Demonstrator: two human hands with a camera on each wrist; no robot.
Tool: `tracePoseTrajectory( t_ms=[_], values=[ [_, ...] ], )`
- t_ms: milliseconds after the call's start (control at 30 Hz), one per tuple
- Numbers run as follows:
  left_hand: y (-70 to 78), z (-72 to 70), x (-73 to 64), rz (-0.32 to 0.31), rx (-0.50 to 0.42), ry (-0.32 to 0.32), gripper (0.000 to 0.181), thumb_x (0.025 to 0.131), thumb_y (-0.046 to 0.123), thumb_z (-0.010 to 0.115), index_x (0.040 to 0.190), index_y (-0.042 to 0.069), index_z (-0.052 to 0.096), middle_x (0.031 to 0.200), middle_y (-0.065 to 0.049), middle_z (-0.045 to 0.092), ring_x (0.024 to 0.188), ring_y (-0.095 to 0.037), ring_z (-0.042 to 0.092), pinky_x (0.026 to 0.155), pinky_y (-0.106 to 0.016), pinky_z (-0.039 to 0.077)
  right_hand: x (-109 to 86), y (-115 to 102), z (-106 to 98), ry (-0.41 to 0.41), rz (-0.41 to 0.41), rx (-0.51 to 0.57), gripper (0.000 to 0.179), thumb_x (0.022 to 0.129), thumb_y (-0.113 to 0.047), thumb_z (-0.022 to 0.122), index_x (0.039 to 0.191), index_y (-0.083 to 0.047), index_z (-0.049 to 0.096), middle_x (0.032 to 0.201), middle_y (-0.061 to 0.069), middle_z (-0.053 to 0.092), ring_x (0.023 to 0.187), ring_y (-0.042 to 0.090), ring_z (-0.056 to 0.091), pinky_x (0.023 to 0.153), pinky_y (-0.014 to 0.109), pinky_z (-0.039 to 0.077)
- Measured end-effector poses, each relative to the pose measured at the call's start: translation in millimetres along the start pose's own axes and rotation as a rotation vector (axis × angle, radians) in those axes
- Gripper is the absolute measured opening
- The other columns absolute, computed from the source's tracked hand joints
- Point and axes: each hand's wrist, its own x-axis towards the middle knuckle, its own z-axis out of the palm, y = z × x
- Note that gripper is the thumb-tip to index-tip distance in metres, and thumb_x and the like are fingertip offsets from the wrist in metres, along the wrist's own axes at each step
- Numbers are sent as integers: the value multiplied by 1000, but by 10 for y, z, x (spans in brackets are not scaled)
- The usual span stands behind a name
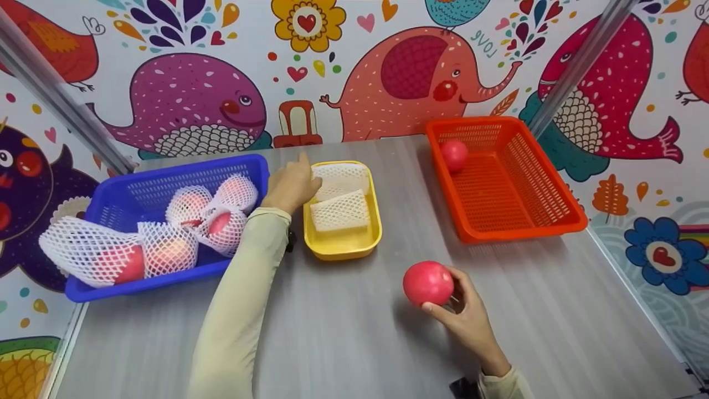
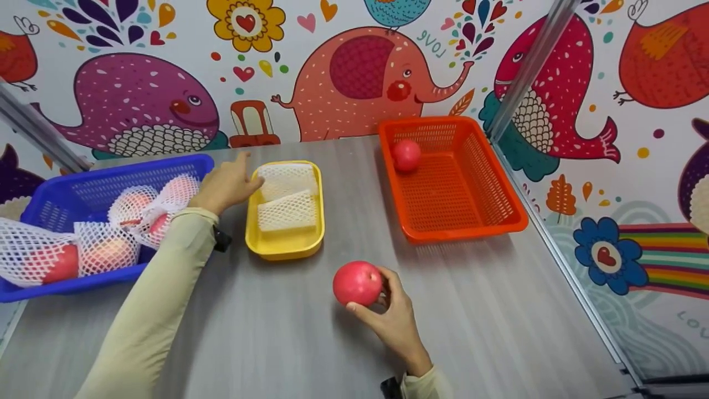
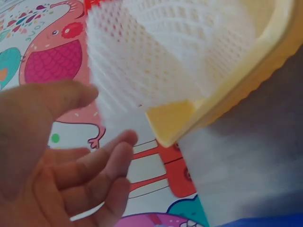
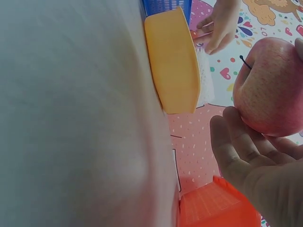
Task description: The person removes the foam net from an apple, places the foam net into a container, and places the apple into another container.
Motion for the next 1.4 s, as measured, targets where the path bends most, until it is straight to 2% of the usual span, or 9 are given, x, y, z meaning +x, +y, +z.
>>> tracePoseTrajectory(
  t_ms=[167, 400, 600, 700, 867, 1033, 1167, 1300, 1400],
  values=[
    [18, -70, -214, -19, 2, 25, 51, 97, 33, 59, 135, 2, 47, 117, -24, 64, 102, -42, 64, 85, -56, 52, 18, -4, 8, -1, -8, -10, 72, 72, 5, 86, 135, -2, 52, 126, 11, 60, 109, 25, 62, 87, 31, 54],
    [65, 18, -868, 85, 27, 74, 51, 95, 36, 65, 130, 0, 55, 110, -21, 65, 96, -38, 64, 79, -52, 54, 11, 4, 21, -7, -9, -25, 72, 72, 3, 86, 135, -2, 52, 127, 11, 59, 110, 24, 62, 88, 32, 54],
    [62, 315, -1542, 206, 30, 221, 43, 89, 32, 74, 118, 3, 63, 100, -15, 65, 89, -35, 64, 73, -49, 53, -9, 16, 44, -13, -7, -36, 71, 73, 0, 87, 135, -5, 53, 126, 9, 60, 108, 25, 62, 86, 32, 55],
    [29, 526, -1907, 207, -3, 285, 44, 86, 32, 78, 118, 5, 65, 103, -14, 67, 92, -36, 64, 74, -50, 54, -13, 21, 53, -28, -18, -40, 72, 73, -2, 88, 136, -6, 53, 127, 9, 60, 109, 26, 62, 86, 31, 55],
    [-5, 818, -2371, 103, -91, 188, 44, 85, 32, 79, 120, 9, 67, 110, -11, 68, 100, -34, 65, 80, -53, 54, -6, 31, 50, -36, -24, -45, 75, 71, -1, 89, 136, -5, 52, 128, 9, 60, 108, 26, 63, 85, 30, 55],
    [-33, 918, -2496, 35, -104, 78, 43, 85, 34, 79, 120, 11, 67, 109, -9, 67, 98, -31, 64, 81, -52, 53, 28, -109, 32, -21, -34, -75, 76, 69, 4, 88, 136, 0, 51, 127, 10, 60, 104, 20, 63, 82, 28, 54],
    [-64, 934, -2481, 22, -111, 55, 43, 85, 35, 79, 119, 11, 66, 109, -9, 67, 98, -31, 64, 80, -52, 53, 163, -411, -82, -7, -151, -199, 77, 64, 9, 88, 132, 10, 52, 123, 17, 62, 102, 14, 62, 80, 23, 52],
    [-81, 944, -2468, 8, -128, 14, 43, 86, 36, 78, 120, 12, 66, 109, -8, 67, 99, -31, 63, 81, -53, 52, 522, -568, -389, -7, -318, -375, 78, 64, 2, 91, 133, 6, 54, 123, 15, 63, 101, 12, 61, 81, 18, 50],
    [-90, 952, -2474, 4, -138, -5, 43, 86, 37, 77, 120, 12, 66, 109, -8, 66, 100, -32, 63, 81, -54, 52, 893, -638, -698, -25, -280, -502, 78, 71, -18, 93, 137, -4, 52, 125, 8, 62, 101, 15, 59, 80, 17, 49]
  ],
)
